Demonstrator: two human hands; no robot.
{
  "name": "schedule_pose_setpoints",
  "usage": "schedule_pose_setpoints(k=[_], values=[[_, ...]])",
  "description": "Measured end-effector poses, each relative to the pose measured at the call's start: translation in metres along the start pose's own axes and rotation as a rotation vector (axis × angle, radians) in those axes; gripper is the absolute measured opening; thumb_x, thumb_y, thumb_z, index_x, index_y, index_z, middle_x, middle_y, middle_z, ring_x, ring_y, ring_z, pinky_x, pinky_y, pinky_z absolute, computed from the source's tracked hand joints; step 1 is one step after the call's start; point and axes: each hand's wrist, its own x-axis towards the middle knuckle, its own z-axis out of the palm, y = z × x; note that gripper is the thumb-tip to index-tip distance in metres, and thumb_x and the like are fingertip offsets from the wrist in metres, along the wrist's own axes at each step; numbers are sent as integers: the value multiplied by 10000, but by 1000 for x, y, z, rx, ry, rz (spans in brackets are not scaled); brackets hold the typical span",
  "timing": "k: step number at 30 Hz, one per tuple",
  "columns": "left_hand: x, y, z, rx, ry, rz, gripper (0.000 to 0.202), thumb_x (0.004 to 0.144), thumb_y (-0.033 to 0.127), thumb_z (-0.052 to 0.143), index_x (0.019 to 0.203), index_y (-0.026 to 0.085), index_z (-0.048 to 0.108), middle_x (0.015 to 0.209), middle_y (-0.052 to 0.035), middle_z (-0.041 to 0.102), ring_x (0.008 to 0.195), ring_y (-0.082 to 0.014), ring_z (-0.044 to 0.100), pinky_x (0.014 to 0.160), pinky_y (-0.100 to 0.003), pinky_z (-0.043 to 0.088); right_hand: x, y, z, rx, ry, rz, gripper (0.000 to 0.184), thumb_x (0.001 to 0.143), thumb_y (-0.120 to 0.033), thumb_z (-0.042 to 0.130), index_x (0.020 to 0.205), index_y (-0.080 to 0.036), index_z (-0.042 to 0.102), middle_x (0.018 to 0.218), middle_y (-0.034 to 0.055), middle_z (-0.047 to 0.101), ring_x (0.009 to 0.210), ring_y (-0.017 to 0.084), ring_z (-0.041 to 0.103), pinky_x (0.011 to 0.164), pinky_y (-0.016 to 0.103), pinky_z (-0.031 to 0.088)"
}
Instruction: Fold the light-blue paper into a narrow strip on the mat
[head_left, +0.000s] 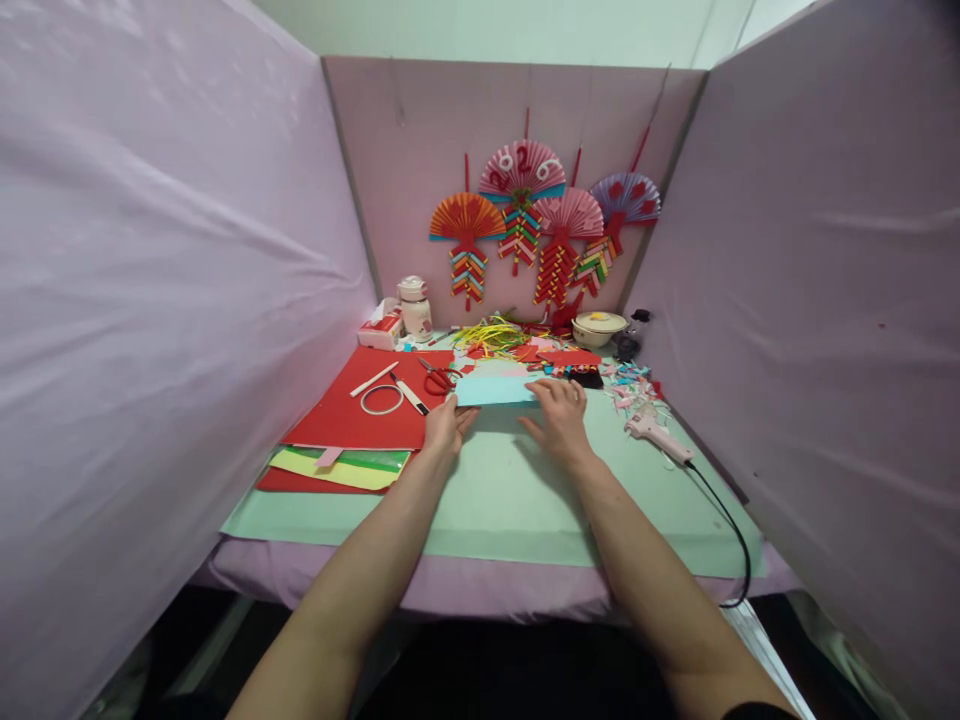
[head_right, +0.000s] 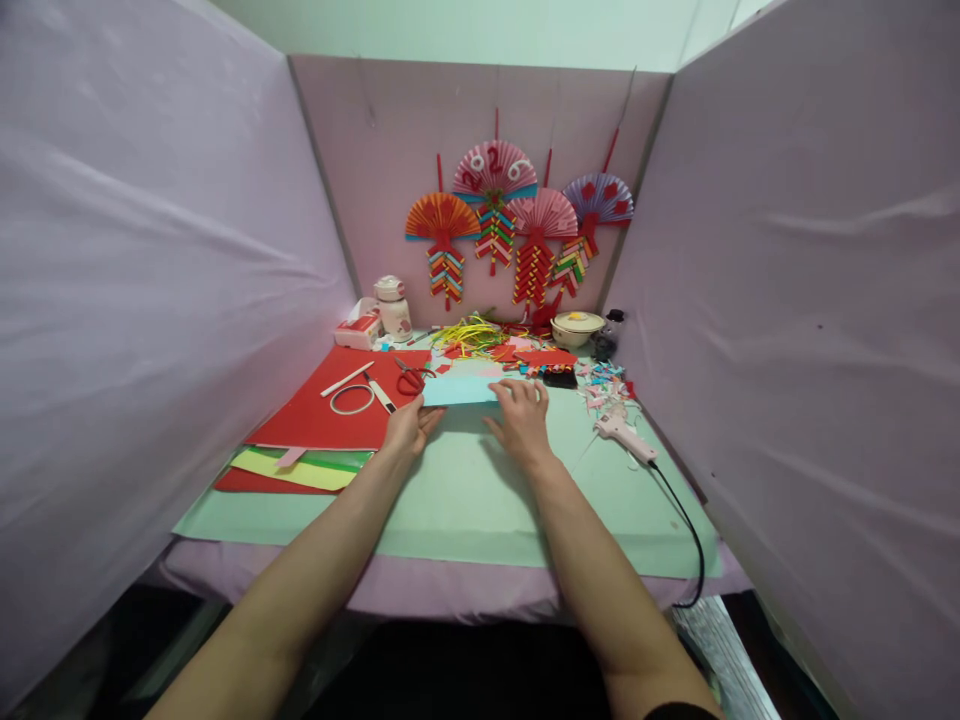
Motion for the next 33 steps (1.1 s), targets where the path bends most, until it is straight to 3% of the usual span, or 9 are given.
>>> schedule_pose_setpoints(k=[3, 6, 10, 12, 15, 18, 20, 25, 33], values=[[-2, -2, 2, 15, 2, -42, 163, 953, 152, 506, 1066, 103, 613, 802, -77, 712, 731, -143, 711, 732, -239, 596, 0, -15, 3, -103, -93, -61, 268, 842, -192, 611, 1100, -260, 635, 1147, 56, 654, 1140, 234, 468, 1094, 439, 126], [-4, 0, 3, 37, -33, -117, 180, 963, 209, 509, 1076, 95, 589, 762, -78, 699, 681, -134, 701, 672, -209, 585, 0, -17, 7, -119, -109, -11, 148, 884, -170, 558, 911, -255, 677, 978, 33, 695, 1061, 214, 475, 1018, 410, 156], [-9, 6, -3, 454, -145, -144, 520, 938, 586, 426, 1012, 103, 601, 734, -131, 698, 690, -213, 704, 596, -275, 569, -1, -8, 7, -112, -92, 70, 181, 916, -210, 528, 838, -230, 690, 911, 42, 695, 955, 204, 475, 932, 387, 188], [-14, 8, -7, 867, -128, 98, 613, 875, 690, 434, 897, 111, 634, 696, -137, 682, 701, -254, 690, 616, -327, 552, -1, -5, 6, -116, -84, 105, 217, 930, -213, 496, 839, -220, 694, 922, 52, 692, 935, 203, 475, 917, 378, 197], [-23, 7, -9, 1305, -84, 713, 466, 854, 588, 570, 920, 135, 661, 821, -126, 692, 865, -276, 660, 780, -375, 510, -2, -5, 4, -117, -91, 124, 235, 945, -223, 471, 859, -208, 689, 943, 62, 684, 942, 205, 480, 907, 364, 219], [-29, -2, -4, 1494, -264, 1195, 339, 875, 336, 627, 1187, 205, 612, 1179, -118, 640, 1156, -271, 534, 981, -405, 393, -3, -8, 5, -101, -140, 81, 214, 946, -243, 481, 875, -198, 677, 957, 65, 670, 963, 207, 482, 883, 344, 254], [-30, -11, 0, 1611, -412, 1318, 366, 887, 216, 592, 1251, 249, 580, 1268, -97, 597, 1225, -254, 472, 1025, -418, 326, -4, -12, 7, -102, -202, 39, 194, 941, -242, 486, 896, -195, 669, 967, 68, 660, 975, 208, 484, 859, 333, 275], [-23, -30, 4, 1890, -519, 1161, 179, 938, 187, 484, 992, 182, 655, 963, -78, 661, 955, -217, 569, 856, -359, 393, -7, -17, 11, -146, -424, 26, 136, 880, -179, 526, 934, -199, 649, 997, 72, 640, 963, 210, 508, 771, 319, 301], [-23, -31, 1, 2031, -551, 1036, 212, 953, 185, 448, 1008, 183, 653, 1009, -89, 619, 959, -228, 541, 777, -328, 400, -9, -9, 14, -118, -594, 60, 167, 910, -194, 503, 935, -222, 666, 958, 52, 649, 920, 196, 540, 705, 290, 308]])
